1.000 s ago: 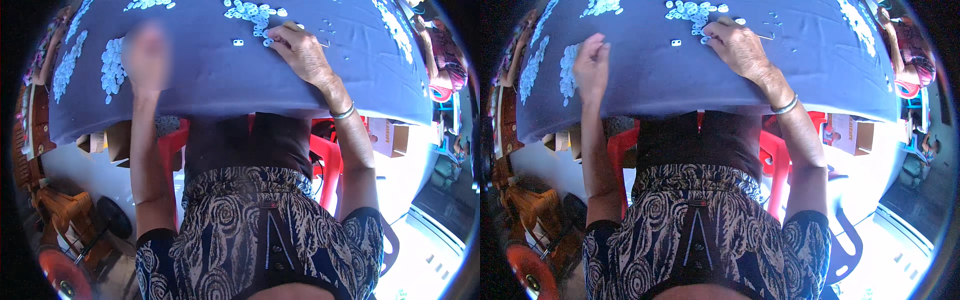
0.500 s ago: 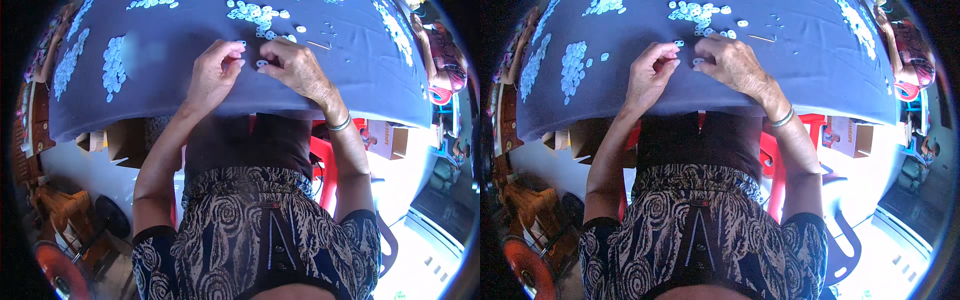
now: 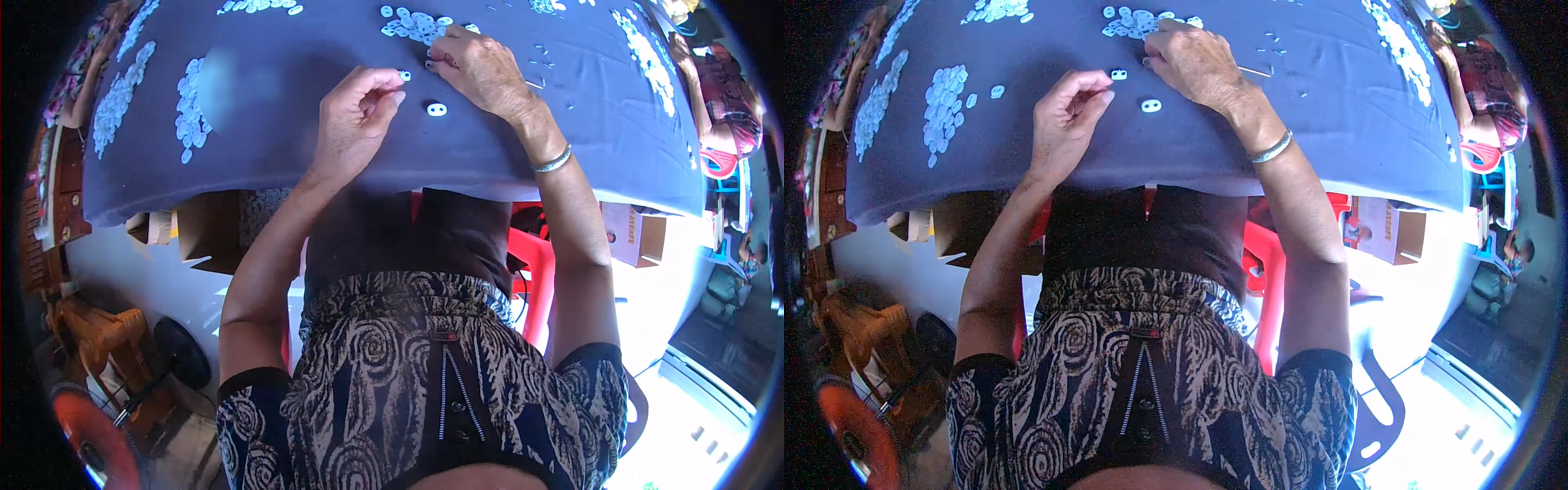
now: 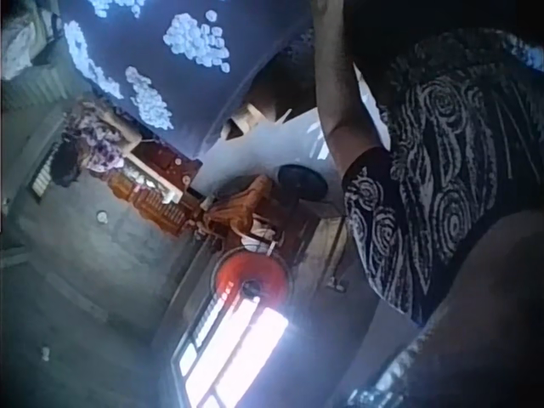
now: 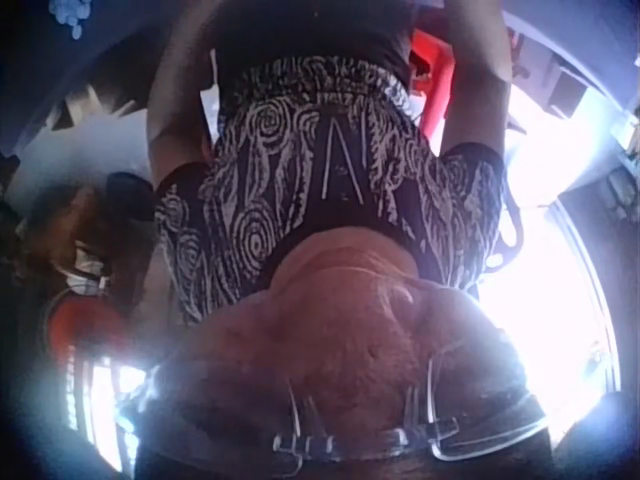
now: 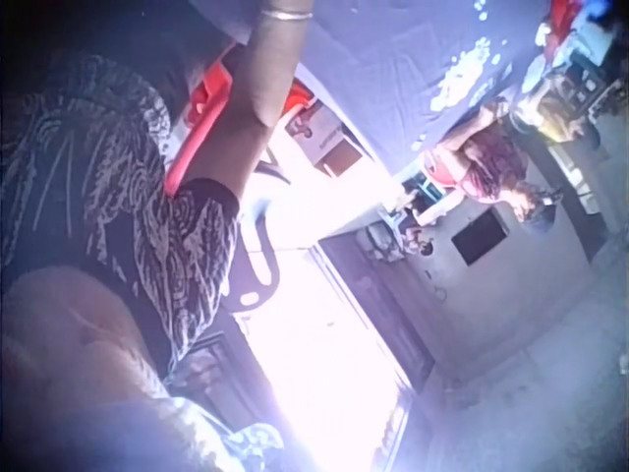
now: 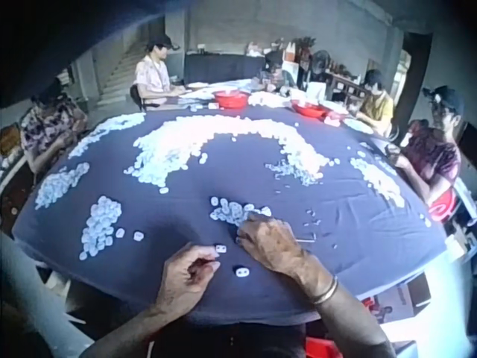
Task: Assembling or cleaning small white plastic components using a thin needle tool at a communal table.
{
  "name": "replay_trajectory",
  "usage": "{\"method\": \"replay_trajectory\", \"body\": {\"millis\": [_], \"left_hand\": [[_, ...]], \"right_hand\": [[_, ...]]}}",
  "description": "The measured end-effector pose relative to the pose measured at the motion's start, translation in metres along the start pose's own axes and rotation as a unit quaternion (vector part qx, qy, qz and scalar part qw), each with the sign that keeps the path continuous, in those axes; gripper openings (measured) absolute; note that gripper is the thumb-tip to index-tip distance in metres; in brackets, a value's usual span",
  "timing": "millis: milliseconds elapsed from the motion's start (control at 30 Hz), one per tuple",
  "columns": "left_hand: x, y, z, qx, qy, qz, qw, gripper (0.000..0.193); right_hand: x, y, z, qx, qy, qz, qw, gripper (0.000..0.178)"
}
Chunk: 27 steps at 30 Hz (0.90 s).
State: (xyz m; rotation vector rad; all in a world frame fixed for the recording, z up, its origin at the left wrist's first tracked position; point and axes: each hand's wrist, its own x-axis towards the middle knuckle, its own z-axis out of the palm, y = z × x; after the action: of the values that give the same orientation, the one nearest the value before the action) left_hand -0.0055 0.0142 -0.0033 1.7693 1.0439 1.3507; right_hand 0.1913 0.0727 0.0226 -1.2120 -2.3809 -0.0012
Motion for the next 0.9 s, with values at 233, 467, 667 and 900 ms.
{"method": "replay_trajectory", "body": {"millis": [233, 467, 667, 900], "left_hand": [[0.003, 0.020, -0.012, -0.213, 0.074, -0.117, 0.967, 0.028], [0.001, 0.023, -0.008, -0.169, 0.088, -0.164, 0.968, 0.047], [-0.001, 0.019, -0.010, -0.162, 0.073, -0.088, 0.980, 0.027], [0.000, 0.016, 0.002, -0.133, 0.062, -0.022, 0.989, 0.019]], "right_hand": [[-0.001, -0.004, -0.008, 0.080, -0.050, -0.003, 0.996, 0.010], [-0.010, -0.022, -0.008, 0.380, -0.002, 0.138, 0.915, 0.003], [-0.017, -0.050, -0.012, 0.589, 0.027, 0.225, 0.776, 0.006], [-0.023, -0.059, 0.001, 0.562, 0.058, 0.233, 0.791, 0.006]]}}
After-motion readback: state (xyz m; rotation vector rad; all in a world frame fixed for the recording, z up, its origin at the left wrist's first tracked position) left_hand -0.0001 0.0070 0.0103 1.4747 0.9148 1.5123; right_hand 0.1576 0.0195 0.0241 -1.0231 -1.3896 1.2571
